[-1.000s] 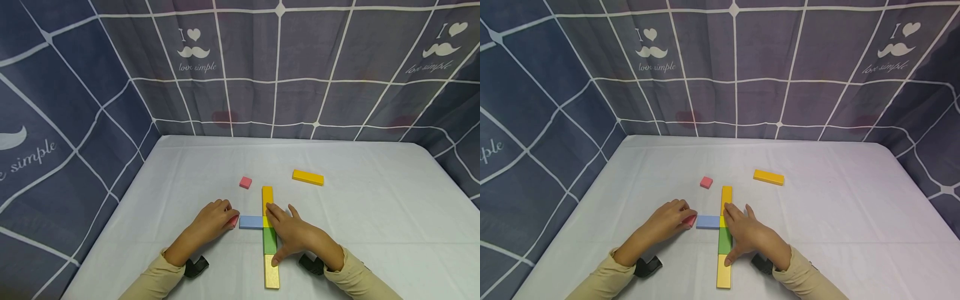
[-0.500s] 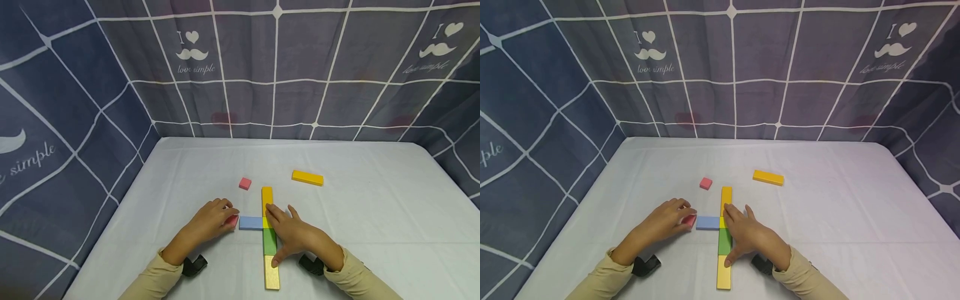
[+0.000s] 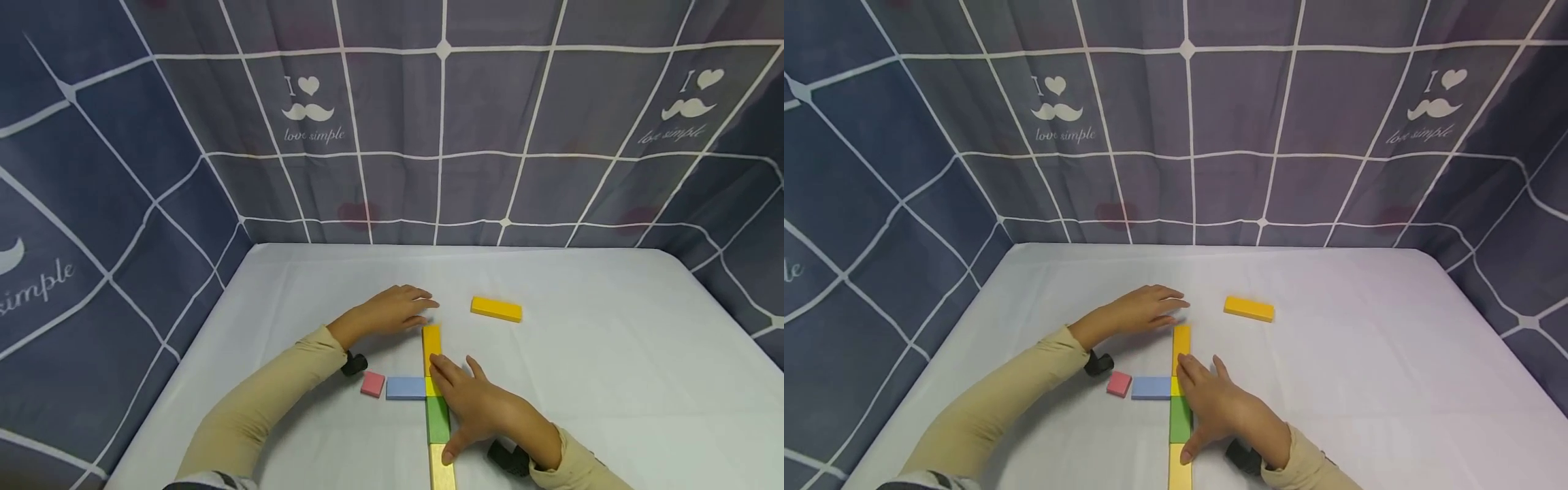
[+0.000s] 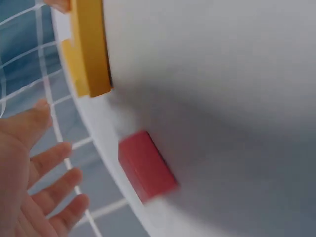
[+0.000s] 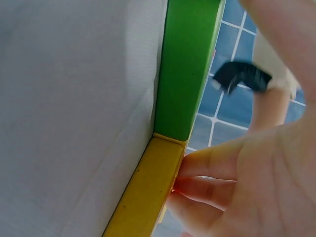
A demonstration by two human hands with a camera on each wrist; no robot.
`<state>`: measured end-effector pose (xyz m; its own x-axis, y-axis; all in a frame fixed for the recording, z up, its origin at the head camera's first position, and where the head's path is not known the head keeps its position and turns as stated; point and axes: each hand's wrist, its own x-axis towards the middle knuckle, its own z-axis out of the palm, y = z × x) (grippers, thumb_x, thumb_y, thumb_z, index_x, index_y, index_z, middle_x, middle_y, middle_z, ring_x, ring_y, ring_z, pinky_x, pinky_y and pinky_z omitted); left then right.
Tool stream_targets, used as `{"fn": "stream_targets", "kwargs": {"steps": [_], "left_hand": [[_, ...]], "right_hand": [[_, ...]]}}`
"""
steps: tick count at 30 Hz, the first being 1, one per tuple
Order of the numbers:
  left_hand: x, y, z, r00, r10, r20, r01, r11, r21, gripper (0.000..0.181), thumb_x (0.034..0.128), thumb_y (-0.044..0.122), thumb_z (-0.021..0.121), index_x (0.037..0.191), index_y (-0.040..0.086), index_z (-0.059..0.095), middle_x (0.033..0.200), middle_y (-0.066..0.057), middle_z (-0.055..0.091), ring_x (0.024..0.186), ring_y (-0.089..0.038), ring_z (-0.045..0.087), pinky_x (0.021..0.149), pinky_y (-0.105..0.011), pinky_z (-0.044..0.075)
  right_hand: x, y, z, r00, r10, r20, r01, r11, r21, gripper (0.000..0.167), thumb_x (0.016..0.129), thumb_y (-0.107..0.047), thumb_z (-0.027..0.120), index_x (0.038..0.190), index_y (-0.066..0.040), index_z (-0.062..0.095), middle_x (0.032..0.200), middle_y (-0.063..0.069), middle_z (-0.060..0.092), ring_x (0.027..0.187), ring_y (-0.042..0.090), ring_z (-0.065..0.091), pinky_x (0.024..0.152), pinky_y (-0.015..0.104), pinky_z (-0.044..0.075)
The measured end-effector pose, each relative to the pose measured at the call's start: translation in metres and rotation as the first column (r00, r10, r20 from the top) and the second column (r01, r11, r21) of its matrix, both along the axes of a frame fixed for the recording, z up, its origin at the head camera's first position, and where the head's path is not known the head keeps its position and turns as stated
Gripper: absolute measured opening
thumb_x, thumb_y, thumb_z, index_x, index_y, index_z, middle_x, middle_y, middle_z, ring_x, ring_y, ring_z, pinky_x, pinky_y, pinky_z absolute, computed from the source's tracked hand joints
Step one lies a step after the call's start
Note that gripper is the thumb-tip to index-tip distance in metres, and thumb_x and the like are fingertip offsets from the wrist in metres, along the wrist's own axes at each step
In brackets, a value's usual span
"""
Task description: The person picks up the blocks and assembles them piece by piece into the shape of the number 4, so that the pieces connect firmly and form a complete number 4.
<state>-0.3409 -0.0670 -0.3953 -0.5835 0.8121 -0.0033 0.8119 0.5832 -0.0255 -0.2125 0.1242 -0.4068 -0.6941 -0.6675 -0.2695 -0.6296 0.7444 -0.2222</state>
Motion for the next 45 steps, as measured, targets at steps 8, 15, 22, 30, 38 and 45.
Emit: {"fn": "stream_targets", "kwargs": {"steps": [8, 15, 22, 30, 38, 45], "left_hand": [[-0.016, 0.047, 0.007, 0.998, -0.052, -0.039, 0.042, 0.972, -0.231, 0.051, 0.0947, 0.014, 0.046, 0.142, 0.028, 0.032, 0.148, 0.005, 0.031, 0.133, -0.019, 0.034, 0.105, -0.038, 0.035], [-0.020, 0.066, -0.007, 1.000, -0.021, 0.003, 0.021, 0.952, -0.305, 0.049, 0.0985, 0.015, 0.037, 0.143, 0.031, 0.027, 0.151, 0.010, 0.021, 0.136, -0.019, 0.028, 0.108, -0.040, 0.031], [-0.021, 0.055, -0.013, 0.999, 0.043, -0.007, -0.043, 0.950, -0.310, 0.052, 0.0963, 0.011, 0.042, 0.143, 0.031, 0.029, 0.150, 0.011, 0.025, 0.135, -0.020, 0.030, 0.108, -0.039, 0.030], [-0.027, 0.029, -0.008, 0.992, 0.123, -0.014, -0.121, 0.938, -0.323, 0.054, 0.0925, 0.014, 0.050, 0.141, 0.030, 0.033, 0.147, 0.009, 0.031, 0.134, -0.021, 0.033, 0.109, -0.039, 0.029], [-0.012, 0.010, -0.007, 0.984, 0.174, -0.040, -0.178, 0.935, -0.308, 0.044, 0.0927, 0.019, 0.050, 0.136, 0.026, 0.044, 0.135, 0.002, 0.046, 0.124, -0.022, 0.043, 0.102, -0.037, 0.037], [0.013, -0.010, -0.005, 0.979, 0.199, -0.052, -0.205, 0.948, -0.244, 0.035, 0.0924, 0.025, 0.052, 0.127, 0.027, 0.052, 0.119, 0.001, 0.053, 0.113, -0.022, 0.050, 0.093, -0.036, 0.044]], "right_hand": [[0.005, -0.007, 0.001, 0.999, 0.025, -0.024, -0.025, 1.000, 0.002, 0.125, 0.051, -0.073, 0.066, 0.143, 0.001, 0.023, 0.151, 0.016, 0.015, 0.138, 0.027, 0.020, 0.106, 0.060, 0.016], [0.006, -0.014, -0.001, 0.998, 0.044, -0.035, -0.044, 0.999, 0.007, 0.124, 0.052, -0.072, 0.067, 0.142, 0.000, 0.024, 0.151, 0.016, 0.016, 0.138, 0.026, 0.020, 0.106, 0.060, 0.018], [0.006, -0.018, -0.001, 0.999, 0.042, -0.021, -0.042, 0.999, 0.011, 0.124, 0.051, -0.071, 0.068, 0.143, 0.000, 0.024, 0.151, 0.015, 0.015, 0.139, 0.026, 0.019, 0.106, 0.060, 0.017], [0.005, -0.012, 0.000, 1.000, 0.021, -0.019, -0.020, 1.000, 0.014, 0.124, 0.051, -0.070, 0.070, 0.142, 0.001, 0.024, 0.151, 0.016, 0.014, 0.138, 0.028, 0.020, 0.106, 0.061, 0.016], [0.004, -0.002, 0.001, 1.000, -0.006, 0.002, 0.006, 1.000, -0.011, 0.124, 0.052, -0.067, 0.072, 0.142, 0.003, 0.023, 0.151, 0.018, 0.014, 0.138, 0.029, 0.019, 0.106, 0.062, 0.013], [0.005, -0.001, 0.000, 1.000, -0.016, 0.025, 0.017, 1.000, -0.024, 0.125, 0.052, -0.067, 0.072, 0.142, 0.003, 0.022, 0.151, 0.017, 0.013, 0.139, 0.029, 0.017, 0.106, 0.062, 0.010]]}}
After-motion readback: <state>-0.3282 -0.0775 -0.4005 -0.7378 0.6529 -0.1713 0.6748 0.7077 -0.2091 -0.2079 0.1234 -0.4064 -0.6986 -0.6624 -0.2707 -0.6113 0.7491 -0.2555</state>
